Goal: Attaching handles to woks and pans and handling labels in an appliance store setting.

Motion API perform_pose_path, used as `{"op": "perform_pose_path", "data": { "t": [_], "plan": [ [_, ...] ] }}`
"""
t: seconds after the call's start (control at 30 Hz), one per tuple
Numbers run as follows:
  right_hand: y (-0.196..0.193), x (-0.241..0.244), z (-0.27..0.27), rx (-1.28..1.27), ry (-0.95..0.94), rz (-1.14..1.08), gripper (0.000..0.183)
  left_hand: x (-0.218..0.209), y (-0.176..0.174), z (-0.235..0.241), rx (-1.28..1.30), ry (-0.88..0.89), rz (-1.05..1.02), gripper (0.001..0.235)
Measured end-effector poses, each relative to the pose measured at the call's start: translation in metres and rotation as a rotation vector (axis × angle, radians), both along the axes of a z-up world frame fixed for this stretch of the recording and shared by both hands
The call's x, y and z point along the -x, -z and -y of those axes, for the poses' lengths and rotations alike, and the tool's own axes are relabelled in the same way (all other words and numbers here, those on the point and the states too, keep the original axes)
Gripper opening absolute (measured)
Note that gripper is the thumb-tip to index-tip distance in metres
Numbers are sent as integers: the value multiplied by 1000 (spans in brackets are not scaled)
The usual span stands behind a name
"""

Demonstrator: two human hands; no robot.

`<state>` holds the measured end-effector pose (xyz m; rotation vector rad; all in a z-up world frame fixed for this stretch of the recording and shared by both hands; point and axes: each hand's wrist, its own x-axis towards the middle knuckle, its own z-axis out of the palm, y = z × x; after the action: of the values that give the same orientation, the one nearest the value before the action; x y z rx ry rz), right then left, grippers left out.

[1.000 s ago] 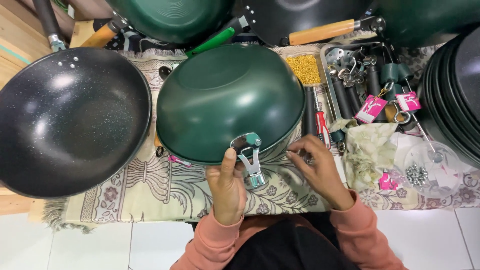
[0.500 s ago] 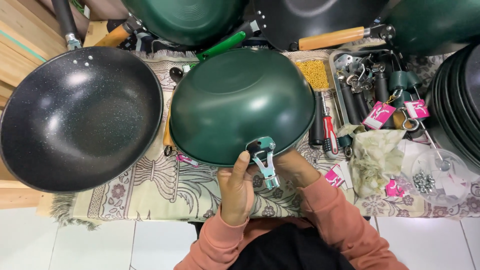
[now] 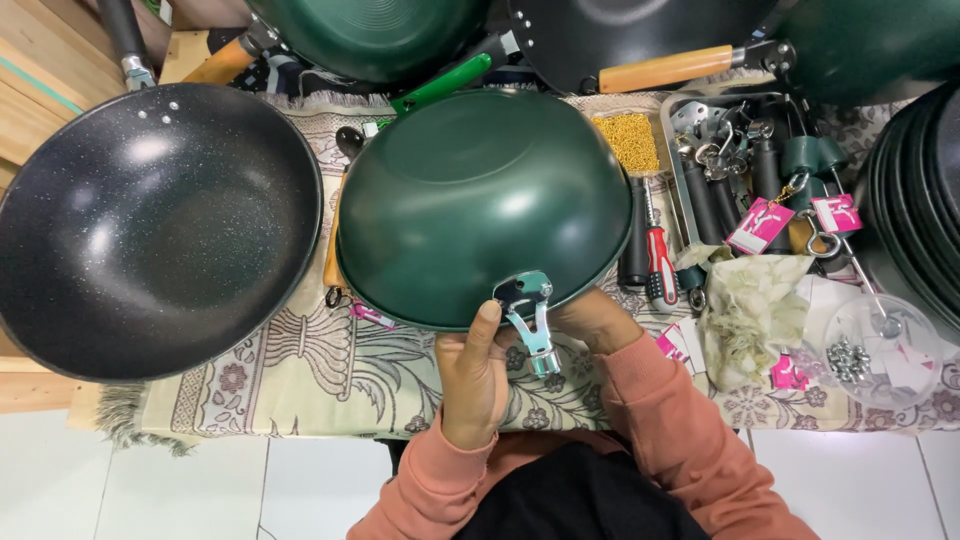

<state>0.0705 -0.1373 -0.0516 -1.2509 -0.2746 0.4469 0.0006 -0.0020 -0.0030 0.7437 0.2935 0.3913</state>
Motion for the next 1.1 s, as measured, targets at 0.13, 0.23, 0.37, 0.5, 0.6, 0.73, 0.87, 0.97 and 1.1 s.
{"op": "perform_pose_path", "data": {
  "t": [0.13,0.23,0.37,0.5,0.6,0.73,0.87,0.97,1.1],
  "plan": [
    [-19,2,-5,-9,-26,27,29,1,1,0,-4,-13,-3,43],
    [-25,4,-4,-15,-45,47,29,2,1,0,-7,-22,-5,43],
    [-27,5,-1,-23,-66,72,30,0,1,1,-8,-26,-10,42],
    [-27,6,4,-30,-83,99,30,2,2,2,-11,-30,-12,42],
    [-27,8,10,-35,-92,118,30,4,3,3,-13,-28,-15,42],
    [-29,11,20,-39,-95,145,31,6,4,5,-15,-18,-18,41],
    [-73,19,20,42,-63,200,25,6,5,4,-27,-8,-15,42],
    [-100,22,40,169,-5,309,25,7,3,0,-34,-16,-33,38],
    [-117,19,80,658,203,672,15,5,4,-3,-49,-14,-15,37]
  ]
}}
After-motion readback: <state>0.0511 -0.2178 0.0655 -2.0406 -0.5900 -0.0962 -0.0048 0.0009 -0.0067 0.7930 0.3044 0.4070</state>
